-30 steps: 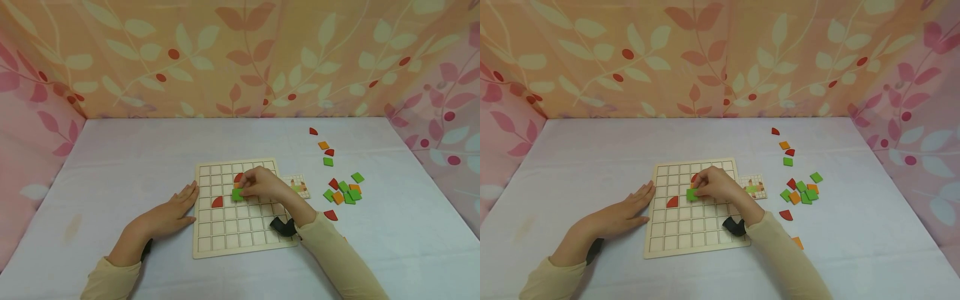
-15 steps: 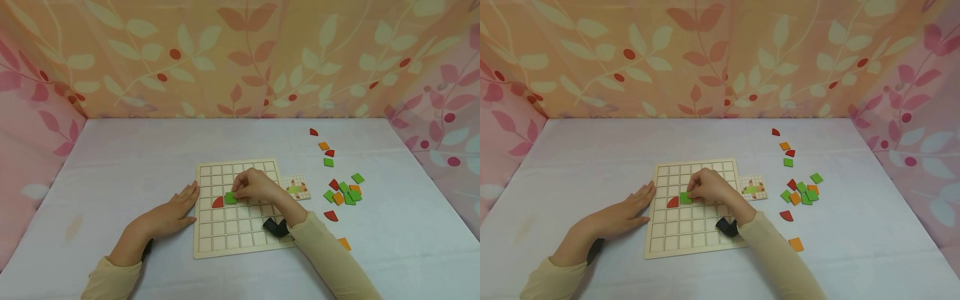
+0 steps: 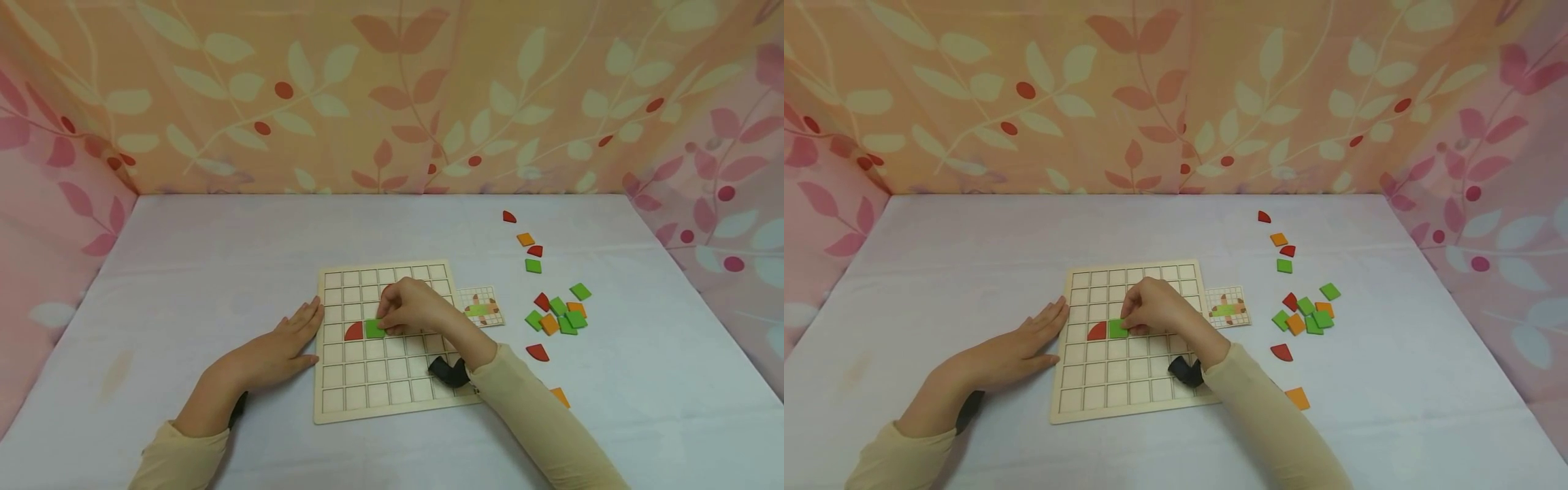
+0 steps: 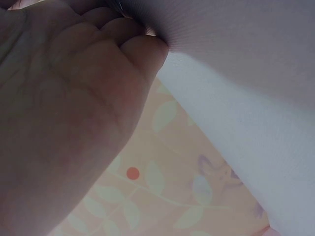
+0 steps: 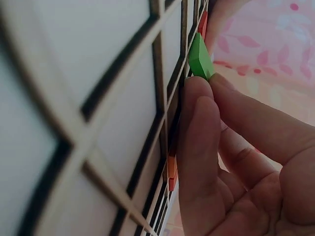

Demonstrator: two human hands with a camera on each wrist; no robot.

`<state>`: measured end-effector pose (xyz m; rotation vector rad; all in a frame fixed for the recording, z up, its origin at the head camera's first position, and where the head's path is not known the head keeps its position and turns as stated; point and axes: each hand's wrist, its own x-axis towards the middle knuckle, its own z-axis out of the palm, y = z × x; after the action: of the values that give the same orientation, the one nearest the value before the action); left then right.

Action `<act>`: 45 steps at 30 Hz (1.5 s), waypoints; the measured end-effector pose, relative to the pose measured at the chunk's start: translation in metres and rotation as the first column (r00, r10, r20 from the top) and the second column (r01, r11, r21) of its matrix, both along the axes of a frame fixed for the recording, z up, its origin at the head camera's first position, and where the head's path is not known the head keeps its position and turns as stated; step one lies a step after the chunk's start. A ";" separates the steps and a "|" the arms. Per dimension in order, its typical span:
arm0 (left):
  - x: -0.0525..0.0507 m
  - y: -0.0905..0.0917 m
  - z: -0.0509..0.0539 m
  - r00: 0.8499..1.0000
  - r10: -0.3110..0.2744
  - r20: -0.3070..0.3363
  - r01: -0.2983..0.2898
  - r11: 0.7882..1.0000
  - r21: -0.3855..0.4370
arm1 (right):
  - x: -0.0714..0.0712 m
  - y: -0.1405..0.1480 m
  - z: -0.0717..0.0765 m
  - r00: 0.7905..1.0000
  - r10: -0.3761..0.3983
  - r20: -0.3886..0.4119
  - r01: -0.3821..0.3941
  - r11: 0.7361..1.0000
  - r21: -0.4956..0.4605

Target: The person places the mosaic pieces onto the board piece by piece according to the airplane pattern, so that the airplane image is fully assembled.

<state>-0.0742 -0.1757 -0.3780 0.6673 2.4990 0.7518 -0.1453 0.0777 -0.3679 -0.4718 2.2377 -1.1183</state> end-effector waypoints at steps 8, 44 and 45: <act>0.000 0.001 0.002 1.000 -0.010 -0.006 0.010 1.000 0.008 | 0.001 0.000 0.000 1.000 0.001 -0.027 -0.001 1.000 0.003; 0.000 0.000 -0.001 1.000 0.002 0.009 -0.002 1.000 0.012 | -0.005 0.064 0.005 0.989 -0.147 0.019 0.148 0.980 -0.133; 0.000 0.000 -0.002 1.000 0.003 0.009 -0.004 1.000 0.013 | -0.005 0.069 0.006 0.986 -0.161 0.030 0.164 0.977 -0.133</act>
<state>-0.0746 -0.1756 -0.3796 0.6629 2.4901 0.7707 -0.1505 0.1467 -0.3622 -0.3358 2.2254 -1.3592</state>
